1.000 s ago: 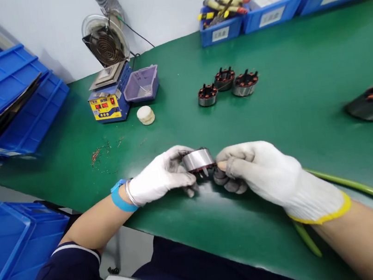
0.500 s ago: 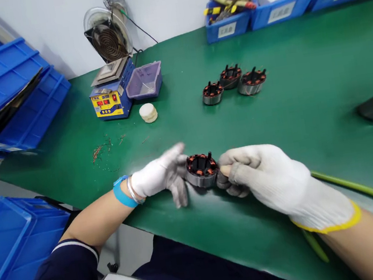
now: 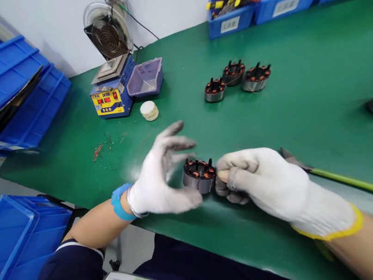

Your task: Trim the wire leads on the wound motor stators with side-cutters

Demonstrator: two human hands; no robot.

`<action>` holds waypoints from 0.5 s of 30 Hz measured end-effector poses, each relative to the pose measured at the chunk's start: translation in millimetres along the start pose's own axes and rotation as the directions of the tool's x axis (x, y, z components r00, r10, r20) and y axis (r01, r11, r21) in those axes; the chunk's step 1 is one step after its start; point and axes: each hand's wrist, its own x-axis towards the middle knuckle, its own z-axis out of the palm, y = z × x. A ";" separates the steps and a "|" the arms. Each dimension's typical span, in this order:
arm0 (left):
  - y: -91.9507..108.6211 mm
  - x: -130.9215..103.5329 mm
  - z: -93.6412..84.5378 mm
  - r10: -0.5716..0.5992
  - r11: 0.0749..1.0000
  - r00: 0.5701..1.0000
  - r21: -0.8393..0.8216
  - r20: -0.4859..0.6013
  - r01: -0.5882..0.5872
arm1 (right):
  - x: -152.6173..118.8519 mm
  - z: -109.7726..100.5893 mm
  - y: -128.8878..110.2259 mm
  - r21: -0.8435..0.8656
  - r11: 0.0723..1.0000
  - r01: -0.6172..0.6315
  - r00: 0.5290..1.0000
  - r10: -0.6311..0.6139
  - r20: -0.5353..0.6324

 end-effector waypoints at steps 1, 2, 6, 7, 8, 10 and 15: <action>-2.0 1.8 0.1 -0.076 0.997 0.996 -0.017 0.039 0.077 | 0.1 0.4 1.5 0.006 1.000 -0.014 1.000 0.014 -0.001; -4.3 4.0 0.3 -0.114 0.993 0.990 -0.010 0.085 0.115 | 0.8 0.8 3.0 0.016 1.000 -0.027 1.000 0.027 -0.007; -13.0 13.3 2.2 0.134 0.941 0.991 0.315 -0.001 -0.127 | 6.7 3.7 8.0 0.181 0.981 -0.073 0.997 0.071 0.015; -14.6 14.9 2.7 0.233 0.887 0.972 0.413 -0.014 -0.206 | 7.9 3.8 8.6 0.224 0.972 -0.069 0.997 0.063 0.035; -15.8 16.1 3.0 0.303 0.833 0.953 0.487 -0.005 -0.262 | 8.5 3.1 9.0 0.232 0.971 -0.064 0.997 0.053 0.057; -17.6 17.2 3.3 0.354 0.773 0.935 0.558 0.014 -0.301 | 8.2 -2.1 9.5 0.091 0.996 -0.019 0.999 0.014 0.051; -21.7 16.5 2.9 0.330 0.783 0.941 0.577 -0.072 -0.231 | 9.7 -27.0 11.5 -0.753 0.484 0.446 0.772 -0.633 0.050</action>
